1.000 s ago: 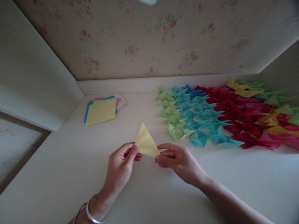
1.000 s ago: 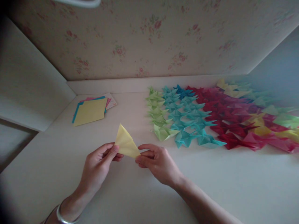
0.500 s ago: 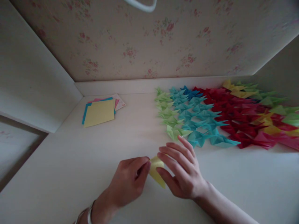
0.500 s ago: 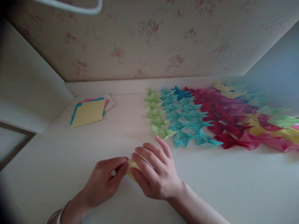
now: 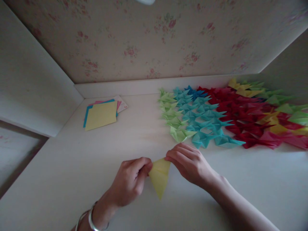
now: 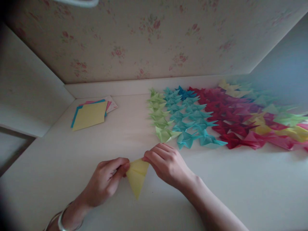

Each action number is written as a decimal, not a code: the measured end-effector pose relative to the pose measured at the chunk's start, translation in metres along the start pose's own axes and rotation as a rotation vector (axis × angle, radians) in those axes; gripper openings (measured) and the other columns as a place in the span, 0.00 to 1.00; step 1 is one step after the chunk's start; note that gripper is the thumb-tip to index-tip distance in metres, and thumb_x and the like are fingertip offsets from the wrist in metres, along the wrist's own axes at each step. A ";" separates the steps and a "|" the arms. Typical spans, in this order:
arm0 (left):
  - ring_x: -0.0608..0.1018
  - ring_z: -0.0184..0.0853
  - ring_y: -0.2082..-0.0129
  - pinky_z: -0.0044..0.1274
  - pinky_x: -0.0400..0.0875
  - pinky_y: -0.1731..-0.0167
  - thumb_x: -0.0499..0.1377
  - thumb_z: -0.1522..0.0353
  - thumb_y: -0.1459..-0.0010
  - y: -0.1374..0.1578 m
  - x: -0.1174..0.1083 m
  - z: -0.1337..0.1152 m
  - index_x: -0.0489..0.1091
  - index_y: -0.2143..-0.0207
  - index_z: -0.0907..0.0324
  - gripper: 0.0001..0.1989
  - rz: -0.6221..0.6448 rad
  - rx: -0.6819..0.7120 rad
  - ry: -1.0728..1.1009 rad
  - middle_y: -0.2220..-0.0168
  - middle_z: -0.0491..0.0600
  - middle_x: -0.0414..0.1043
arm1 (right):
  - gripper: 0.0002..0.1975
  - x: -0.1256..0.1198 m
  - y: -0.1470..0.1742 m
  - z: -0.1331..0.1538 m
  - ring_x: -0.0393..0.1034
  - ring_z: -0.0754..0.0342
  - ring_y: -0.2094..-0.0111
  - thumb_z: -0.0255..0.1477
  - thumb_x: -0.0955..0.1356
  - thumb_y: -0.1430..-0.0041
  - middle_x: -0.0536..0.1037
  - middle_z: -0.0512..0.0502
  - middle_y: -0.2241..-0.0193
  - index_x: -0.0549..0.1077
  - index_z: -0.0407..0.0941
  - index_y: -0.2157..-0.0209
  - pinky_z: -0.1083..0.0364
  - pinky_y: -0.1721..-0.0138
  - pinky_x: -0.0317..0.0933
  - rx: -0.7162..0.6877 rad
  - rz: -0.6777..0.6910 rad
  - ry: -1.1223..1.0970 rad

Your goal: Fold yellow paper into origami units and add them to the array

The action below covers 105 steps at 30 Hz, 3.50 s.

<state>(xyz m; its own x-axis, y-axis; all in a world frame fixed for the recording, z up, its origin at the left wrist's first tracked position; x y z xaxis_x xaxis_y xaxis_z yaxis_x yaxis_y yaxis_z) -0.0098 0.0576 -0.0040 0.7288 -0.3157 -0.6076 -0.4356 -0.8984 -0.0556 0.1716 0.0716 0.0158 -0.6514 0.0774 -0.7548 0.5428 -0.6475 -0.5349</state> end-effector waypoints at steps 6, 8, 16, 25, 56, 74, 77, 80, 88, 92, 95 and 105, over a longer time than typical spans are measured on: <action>0.72 0.30 0.78 0.19 0.66 0.77 0.53 0.61 0.34 -0.003 -0.003 0.015 0.71 0.70 0.59 0.15 -0.085 -0.221 0.311 0.79 0.44 0.69 | 0.06 -0.014 0.005 -0.023 0.70 0.54 0.69 0.24 0.65 0.34 0.78 0.46 0.71 0.74 0.44 0.65 0.56 0.66 0.64 0.257 -0.223 -0.148; 0.72 0.30 0.80 0.19 0.66 0.78 0.54 0.60 0.35 -0.004 -0.006 0.018 0.71 0.70 0.60 0.15 -0.144 -0.265 0.378 0.81 0.43 0.68 | 0.08 -0.014 0.010 -0.033 0.71 0.55 0.69 0.28 0.64 0.33 0.78 0.47 0.71 0.73 0.45 0.66 0.56 0.65 0.65 0.472 -0.334 -0.340; 0.73 0.29 0.80 0.19 0.68 0.78 0.56 0.60 0.35 -0.006 -0.007 0.022 0.70 0.60 0.59 0.11 -0.316 -0.282 0.313 0.79 0.42 0.70 | 0.18 0.049 0.006 -0.006 0.77 0.53 0.64 0.35 0.69 0.37 0.81 0.47 0.67 0.66 0.46 0.48 0.53 0.59 0.70 0.805 -0.033 -1.215; 0.76 0.41 0.49 0.33 0.73 0.49 0.60 0.71 0.38 0.001 -0.009 0.002 0.74 0.57 0.56 0.07 -0.456 0.146 -0.189 0.49 0.54 0.74 | 0.09 0.051 0.014 -0.005 0.78 0.50 0.66 0.34 0.68 0.37 0.81 0.46 0.70 0.73 0.45 0.58 0.53 0.63 0.72 0.793 -0.116 -0.971; 0.74 0.45 0.45 0.34 0.69 0.45 0.64 0.71 0.42 -0.009 0.007 -0.002 0.73 0.53 0.59 0.14 -0.004 -0.246 0.893 0.46 0.55 0.74 | 0.16 0.041 0.009 -0.004 0.75 0.53 0.64 0.36 0.72 0.41 0.78 0.47 0.67 0.69 0.44 0.54 0.54 0.61 0.68 0.755 -0.052 -1.106; 0.75 0.45 0.48 0.33 0.77 0.52 0.72 0.68 0.52 -0.004 0.010 0.006 0.75 0.57 0.56 0.19 -0.177 -0.146 0.736 0.48 0.53 0.69 | 0.21 0.038 0.017 -0.003 0.73 0.54 0.75 0.24 0.70 0.52 0.79 0.51 0.73 0.70 0.46 0.54 0.59 0.75 0.65 0.858 -0.112 -0.524; 0.79 0.39 0.56 0.27 0.78 0.57 0.71 0.66 0.50 -0.007 0.008 0.014 0.78 0.63 0.58 0.12 -0.210 -0.249 0.762 0.56 0.51 0.76 | 0.16 0.039 0.016 -0.001 0.73 0.53 0.75 0.25 0.70 0.52 0.79 0.49 0.73 0.72 0.45 0.58 0.59 0.75 0.65 0.822 -0.097 -0.580; 0.81 0.34 0.65 0.24 0.77 0.62 0.69 0.62 0.49 -0.007 0.012 0.021 0.79 0.64 0.59 0.12 -0.206 -0.388 0.789 0.66 0.48 0.80 | 0.08 0.037 0.013 0.006 0.73 0.55 0.75 0.23 0.68 0.50 0.79 0.50 0.73 0.73 0.46 0.66 0.60 0.75 0.64 0.733 -0.095 -0.577; 0.82 0.33 0.70 0.23 0.77 0.66 0.68 0.57 0.47 0.000 0.028 0.025 0.80 0.60 0.59 0.17 -0.074 -0.654 1.051 0.70 0.48 0.82 | 0.09 0.025 0.013 0.016 0.72 0.56 0.75 0.19 0.64 0.47 0.79 0.48 0.73 0.71 0.47 0.68 0.59 0.73 0.64 0.365 -0.234 -0.241; 0.80 0.29 0.71 0.19 0.75 0.67 0.68 0.62 0.45 -0.004 0.028 0.019 0.80 0.63 0.61 0.12 0.000 -0.647 1.200 0.70 0.48 0.81 | 0.08 0.021 0.011 0.021 0.74 0.54 0.71 0.19 0.63 0.40 0.79 0.45 0.70 0.70 0.46 0.66 0.58 0.70 0.65 0.184 -0.147 -0.138; 0.80 0.30 0.69 0.20 0.75 0.65 0.67 0.65 0.44 -0.005 0.025 0.017 0.80 0.63 0.63 0.10 0.042 -0.631 1.223 0.68 0.49 0.81 | 0.06 0.017 0.008 0.024 0.74 0.53 0.69 0.22 0.63 0.37 0.79 0.42 0.67 0.70 0.45 0.63 0.57 0.69 0.66 0.121 -0.089 -0.122; 0.78 0.29 0.71 0.18 0.72 0.68 0.69 0.69 0.47 -0.003 0.013 0.029 0.80 0.65 0.62 0.08 0.004 -0.655 1.071 0.70 0.48 0.80 | 0.22 0.008 0.003 0.014 0.77 0.53 0.56 0.12 0.61 0.47 0.80 0.42 0.57 0.78 0.46 0.60 0.55 0.57 0.72 0.139 -0.052 -0.559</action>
<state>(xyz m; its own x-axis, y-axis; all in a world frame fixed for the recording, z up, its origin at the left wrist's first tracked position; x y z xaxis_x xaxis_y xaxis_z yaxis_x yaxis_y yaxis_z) -0.0151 0.0649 -0.0348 0.9243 -0.1319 0.3581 -0.3189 -0.7823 0.5350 0.1607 0.0603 0.0137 -0.8769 -0.2763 -0.3935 0.4527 -0.7501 -0.4821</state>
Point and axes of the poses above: each hand's wrist, its own y-axis away from the middle knuckle, its own x-axis out of the palm, z = x × y, the point moved 5 cm from there along -y, towards the middle knuckle
